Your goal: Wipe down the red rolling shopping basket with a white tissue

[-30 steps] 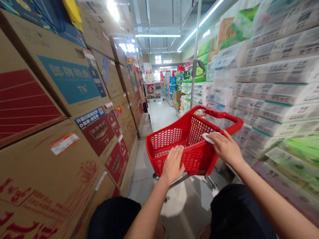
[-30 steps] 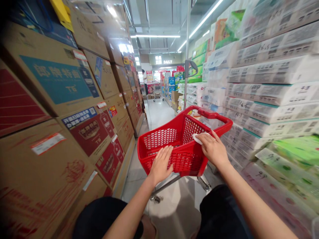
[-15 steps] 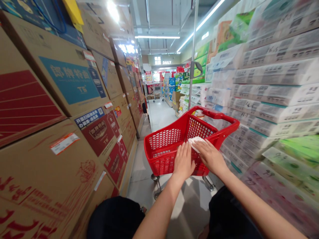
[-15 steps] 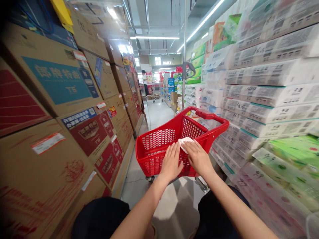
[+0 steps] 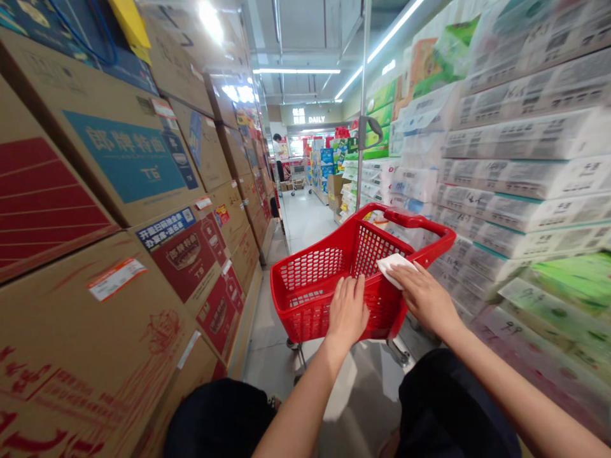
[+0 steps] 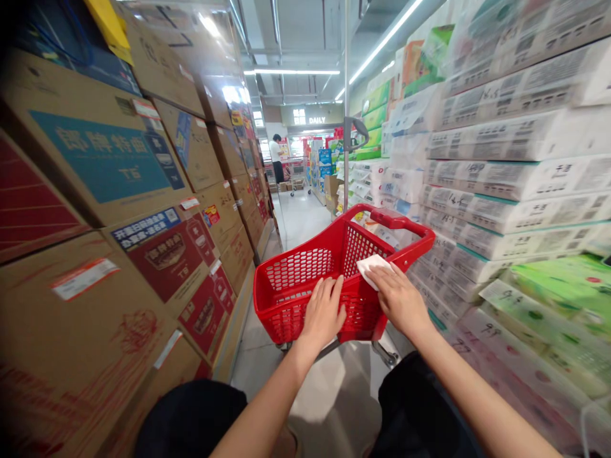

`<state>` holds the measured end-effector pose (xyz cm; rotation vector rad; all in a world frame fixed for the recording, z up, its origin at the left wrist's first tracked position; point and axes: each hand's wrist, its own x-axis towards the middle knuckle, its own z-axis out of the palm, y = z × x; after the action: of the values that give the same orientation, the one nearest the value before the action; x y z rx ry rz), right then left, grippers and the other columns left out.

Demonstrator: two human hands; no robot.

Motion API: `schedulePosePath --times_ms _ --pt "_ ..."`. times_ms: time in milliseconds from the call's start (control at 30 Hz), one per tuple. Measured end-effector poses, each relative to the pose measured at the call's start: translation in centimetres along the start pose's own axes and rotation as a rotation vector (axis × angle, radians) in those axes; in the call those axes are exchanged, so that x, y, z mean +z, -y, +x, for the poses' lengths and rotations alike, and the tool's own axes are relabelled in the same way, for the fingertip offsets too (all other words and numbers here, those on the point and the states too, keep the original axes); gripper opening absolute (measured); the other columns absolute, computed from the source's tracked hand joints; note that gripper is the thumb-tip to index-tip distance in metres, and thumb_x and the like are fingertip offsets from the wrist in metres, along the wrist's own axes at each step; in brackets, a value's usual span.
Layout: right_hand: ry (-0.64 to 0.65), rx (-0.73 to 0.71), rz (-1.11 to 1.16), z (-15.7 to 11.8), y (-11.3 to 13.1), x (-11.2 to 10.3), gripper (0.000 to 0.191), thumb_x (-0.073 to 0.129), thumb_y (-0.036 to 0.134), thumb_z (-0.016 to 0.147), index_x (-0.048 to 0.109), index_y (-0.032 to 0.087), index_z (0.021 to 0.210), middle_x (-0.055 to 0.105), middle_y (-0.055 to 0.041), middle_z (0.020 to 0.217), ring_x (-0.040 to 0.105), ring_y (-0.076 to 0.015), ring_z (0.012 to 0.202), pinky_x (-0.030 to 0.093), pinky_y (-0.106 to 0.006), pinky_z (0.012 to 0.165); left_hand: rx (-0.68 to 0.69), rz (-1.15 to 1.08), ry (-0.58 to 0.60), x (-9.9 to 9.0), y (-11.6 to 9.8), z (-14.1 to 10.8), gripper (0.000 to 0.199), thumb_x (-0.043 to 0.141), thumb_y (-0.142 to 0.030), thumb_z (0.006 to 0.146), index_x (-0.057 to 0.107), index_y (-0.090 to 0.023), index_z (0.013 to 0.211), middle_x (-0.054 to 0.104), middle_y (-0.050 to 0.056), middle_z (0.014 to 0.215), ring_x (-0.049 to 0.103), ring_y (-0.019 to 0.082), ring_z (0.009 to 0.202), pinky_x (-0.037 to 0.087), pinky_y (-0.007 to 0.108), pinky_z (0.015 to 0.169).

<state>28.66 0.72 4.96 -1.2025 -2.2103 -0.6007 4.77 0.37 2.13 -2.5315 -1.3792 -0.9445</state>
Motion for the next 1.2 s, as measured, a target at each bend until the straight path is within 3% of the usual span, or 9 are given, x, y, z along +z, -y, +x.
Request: schedulePosePath --times_ms 133,267,400,467,667,733,900,967,1200 --pt "0.053 -0.057 0.000 -1.0 0.2 -0.8 0.067 0.044 0.006 0.090 0.044 0.025 0.155 0.058 -0.0061 0.151 0.050 -0.0238 0.142 0.033 -0.053 0.124 0.074 0.009 0.032 0.7 -0.6 1.0 0.085 0.057 -0.021 0.087 0.019 -0.014 0.163 0.026 0.010 0.170 0.021 0.026 0.158 0.022 0.048 0.131" --pt "0.000 0.005 -0.072 -0.9 -3.9 -2.0 0.066 0.046 0.011 0.093 0.040 0.025 0.158 0.052 -0.0081 0.156 0.047 -0.0264 0.145 0.033 -0.055 0.123 0.097 -0.022 0.033 0.8 -0.3 1.0 0.088 0.056 -0.017 0.084 0.019 -0.014 0.163 0.025 0.007 0.170 0.021 0.023 0.158 0.019 0.046 0.132" --pt "-0.062 0.128 -0.150 0.2 -7.3 -2.3 0.061 0.049 0.014 0.092 0.048 0.021 0.153 0.055 -0.0134 0.153 0.051 -0.0308 0.142 0.034 -0.057 0.121 0.106 -0.048 0.042 0.5 -0.2 0.7 0.091 0.058 -0.019 0.081 0.019 -0.015 0.163 0.024 0.006 0.170 0.020 0.024 0.158 0.019 0.048 0.132" --pt "-0.063 0.125 -0.138 0.7 -6.6 -1.7 0.059 0.048 0.012 0.091 0.051 0.018 0.150 0.058 -0.0148 0.150 0.051 -0.0306 0.141 0.036 -0.055 0.121 0.104 -0.055 0.048 0.3 -0.3 0.7 0.092 0.058 -0.019 0.080 0.019 -0.015 0.163 0.024 0.006 0.170 0.020 0.024 0.158 0.019 0.049 0.132" --pt "0.034 -0.098 0.042 1.0 -0.5 -0.1 0.072 0.046 0.005 0.087 0.042 0.023 0.157 0.056 -0.0080 0.152 0.049 -0.0237 0.143 0.035 -0.049 0.124 0.100 -0.075 0.047 0.1 -0.7 0.5 0.091 0.059 -0.017 0.078 0.023 -0.014 0.162 0.026 0.007 0.170 0.022 0.023 0.158 0.018 0.046 0.133" --pt "0.042 -0.111 0.032 1.0 -1.0 -0.5 0.070 0.046 0.006 0.088 0.044 0.025 0.155 0.057 -0.0069 0.151 0.051 -0.0230 0.142 0.034 -0.050 0.124 0.102 -0.091 0.049 -0.1 -0.7 0.4 0.091 0.059 -0.017 0.077 0.024 -0.015 0.162 0.026 0.006 0.170 0.023 0.021 0.158 0.018 0.044 0.133" --pt "-0.021 0.039 -0.105 1.4 -6.2 -1.9 0.057 0.047 0.010 0.091 0.054 0.020 0.146 0.062 -0.0116 0.145 0.058 -0.0271 0.135 0.037 -0.055 0.121 0.096 -0.127 0.051 -0.3 -1.1 0.3 0.092 0.058 -0.018 0.077 0.023 -0.016 0.162 0.025 0.004 0.170 0.022 0.020 0.158 0.018 0.041 0.132" --pt "-0.048 0.087 -0.124 1.4 -6.4 -1.6 0.055 0.048 0.011 0.091 0.056 0.017 0.144 0.063 -0.0143 0.143 0.058 -0.0293 0.135 0.039 -0.055 0.119 0.090 -0.132 0.050 -0.1 -1.3 0.4 0.093 0.058 -0.019 0.076 0.023 -0.015 0.162 0.025 0.004 0.170 0.021 0.020 0.158 0.017 0.041 0.133" --pt "0.031 -0.051 -0.023 0.8 0.6 0.6 0.063 0.044 0.005 0.090 0.048 0.017 0.152 0.058 -0.0118 0.150 0.050 -0.0243 0.142 0.036 -0.048 0.124 0.114 -0.101 0.078 0.2 -1.5 0.7 0.092 0.058 -0.020 0.077 0.023 -0.013 0.162 0.021 0.005 0.171 0.018 0.021 0.159 0.017 0.042 0.132"
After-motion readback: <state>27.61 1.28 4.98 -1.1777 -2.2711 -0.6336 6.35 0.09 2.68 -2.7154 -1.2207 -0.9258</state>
